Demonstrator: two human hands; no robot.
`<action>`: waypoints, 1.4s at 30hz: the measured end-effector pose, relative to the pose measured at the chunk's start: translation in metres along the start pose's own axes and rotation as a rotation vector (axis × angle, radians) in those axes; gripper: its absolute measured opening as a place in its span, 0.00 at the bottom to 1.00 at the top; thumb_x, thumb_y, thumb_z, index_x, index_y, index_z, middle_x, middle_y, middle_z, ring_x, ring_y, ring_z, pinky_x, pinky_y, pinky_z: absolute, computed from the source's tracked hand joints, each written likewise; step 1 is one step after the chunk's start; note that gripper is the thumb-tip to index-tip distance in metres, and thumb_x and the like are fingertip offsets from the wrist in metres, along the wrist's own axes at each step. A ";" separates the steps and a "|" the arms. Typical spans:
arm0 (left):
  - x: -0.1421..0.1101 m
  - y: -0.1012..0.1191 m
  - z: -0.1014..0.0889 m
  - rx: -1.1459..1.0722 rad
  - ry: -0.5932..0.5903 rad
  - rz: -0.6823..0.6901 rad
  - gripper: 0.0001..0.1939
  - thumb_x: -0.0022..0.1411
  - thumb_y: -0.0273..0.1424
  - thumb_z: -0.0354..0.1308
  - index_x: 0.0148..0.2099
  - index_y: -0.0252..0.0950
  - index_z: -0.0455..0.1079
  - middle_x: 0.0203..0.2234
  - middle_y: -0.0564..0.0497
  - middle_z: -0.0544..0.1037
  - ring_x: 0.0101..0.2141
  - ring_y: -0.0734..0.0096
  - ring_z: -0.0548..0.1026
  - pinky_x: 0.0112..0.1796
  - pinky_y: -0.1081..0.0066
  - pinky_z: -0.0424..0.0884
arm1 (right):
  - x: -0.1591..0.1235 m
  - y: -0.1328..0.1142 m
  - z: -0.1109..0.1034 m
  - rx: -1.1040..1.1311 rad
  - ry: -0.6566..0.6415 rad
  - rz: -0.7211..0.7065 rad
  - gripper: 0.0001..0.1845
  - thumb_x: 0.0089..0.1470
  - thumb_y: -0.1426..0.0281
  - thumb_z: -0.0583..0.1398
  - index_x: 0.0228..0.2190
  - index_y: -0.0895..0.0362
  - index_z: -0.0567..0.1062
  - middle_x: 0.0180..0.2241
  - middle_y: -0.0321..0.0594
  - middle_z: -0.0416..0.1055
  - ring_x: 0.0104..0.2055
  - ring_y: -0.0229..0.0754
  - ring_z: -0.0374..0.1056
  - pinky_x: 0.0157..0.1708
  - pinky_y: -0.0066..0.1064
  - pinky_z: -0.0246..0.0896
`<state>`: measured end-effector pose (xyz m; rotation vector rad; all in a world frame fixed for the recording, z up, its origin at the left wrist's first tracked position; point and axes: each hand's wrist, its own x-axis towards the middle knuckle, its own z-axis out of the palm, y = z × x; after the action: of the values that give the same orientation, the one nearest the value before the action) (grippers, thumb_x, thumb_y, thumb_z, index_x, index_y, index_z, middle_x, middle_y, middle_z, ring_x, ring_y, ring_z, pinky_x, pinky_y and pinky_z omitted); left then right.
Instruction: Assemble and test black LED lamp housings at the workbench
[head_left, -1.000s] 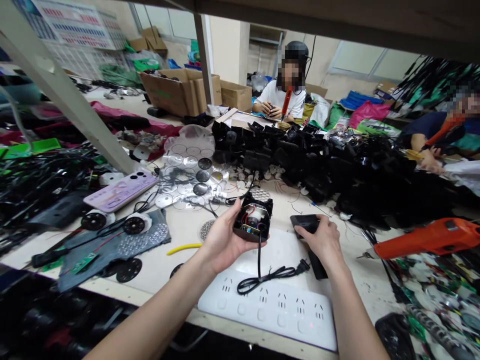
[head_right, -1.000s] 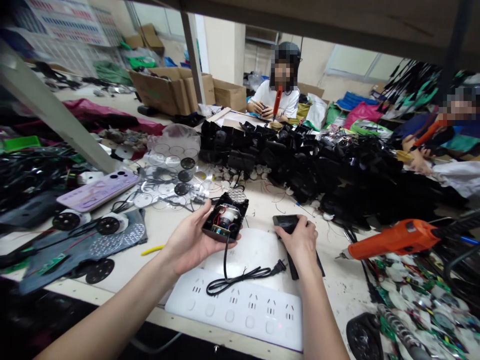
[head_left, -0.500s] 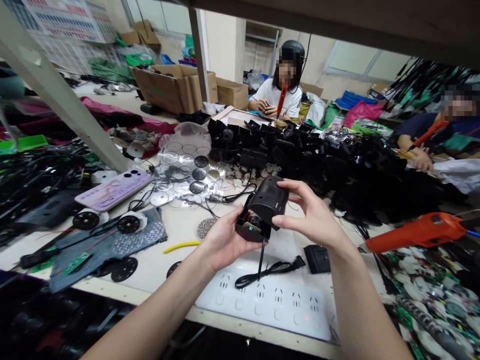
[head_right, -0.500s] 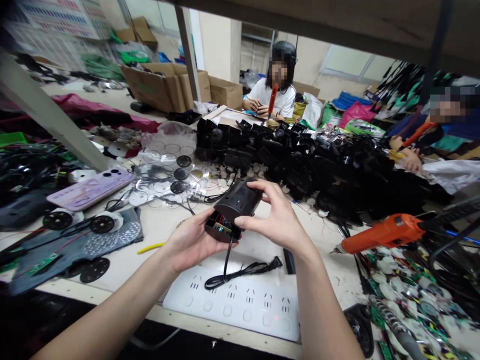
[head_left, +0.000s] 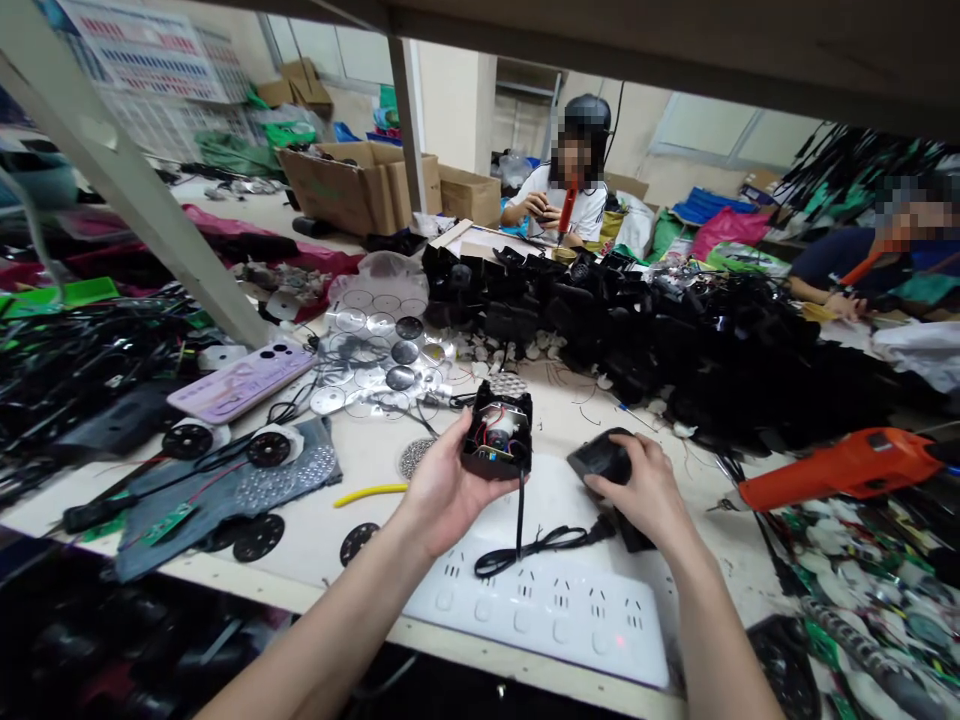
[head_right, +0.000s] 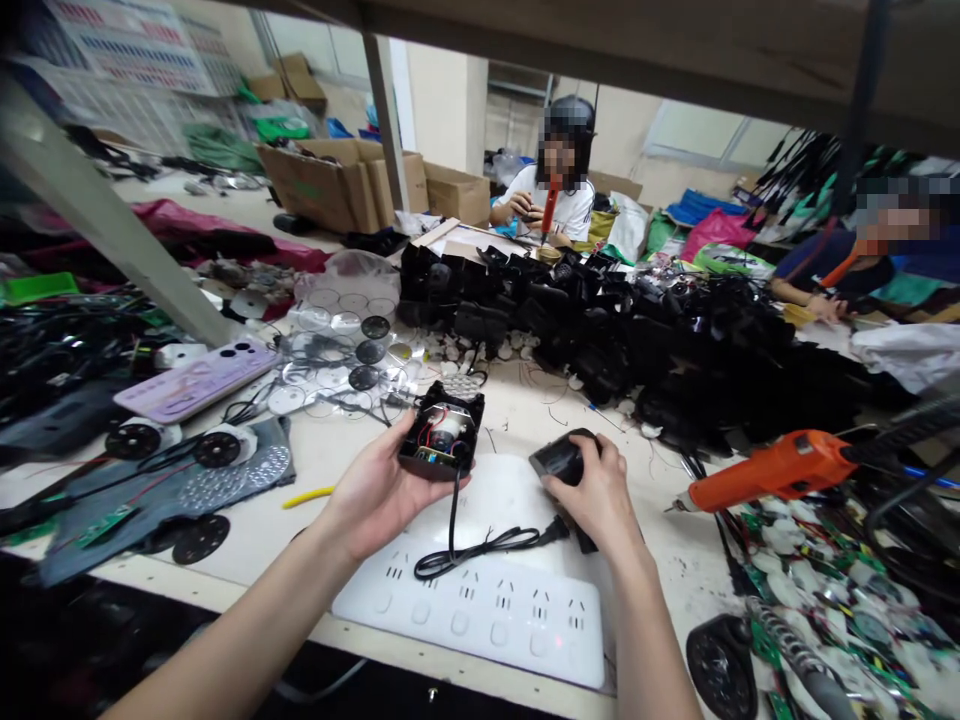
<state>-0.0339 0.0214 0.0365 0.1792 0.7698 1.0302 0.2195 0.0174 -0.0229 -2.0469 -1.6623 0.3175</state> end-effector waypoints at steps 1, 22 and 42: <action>-0.001 0.000 0.002 -0.013 0.002 0.027 0.17 0.69 0.37 0.47 0.45 0.30 0.72 0.36 0.42 0.80 0.32 0.60 0.79 0.32 0.59 0.78 | -0.004 -0.001 0.001 0.000 -0.010 -0.002 0.30 0.41 0.61 0.66 0.48 0.55 0.72 0.54 0.53 0.60 0.59 0.66 0.57 0.55 0.58 0.56; -0.005 -0.028 -0.002 0.039 -0.075 0.366 0.14 0.69 0.35 0.50 0.53 0.38 0.67 0.53 0.44 0.71 0.51 0.60 0.70 0.44 0.62 0.75 | -0.070 -0.112 -0.002 0.459 0.104 -0.263 0.13 0.59 0.71 0.55 0.41 0.60 0.78 0.30 0.40 0.70 0.31 0.39 0.68 0.32 0.32 0.64; -0.009 -0.028 0.004 0.017 -0.031 0.226 0.10 0.67 0.32 0.52 0.50 0.40 0.68 0.44 0.47 0.76 0.44 0.63 0.74 0.45 0.58 0.74 | -0.062 -0.102 -0.010 0.167 0.015 -0.587 0.16 0.60 0.79 0.48 0.35 0.60 0.74 0.28 0.40 0.62 0.30 0.40 0.62 0.29 0.32 0.61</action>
<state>-0.0135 -0.0001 0.0307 0.3013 0.7418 1.2318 0.1225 -0.0294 0.0292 -1.3586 -2.0526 0.2241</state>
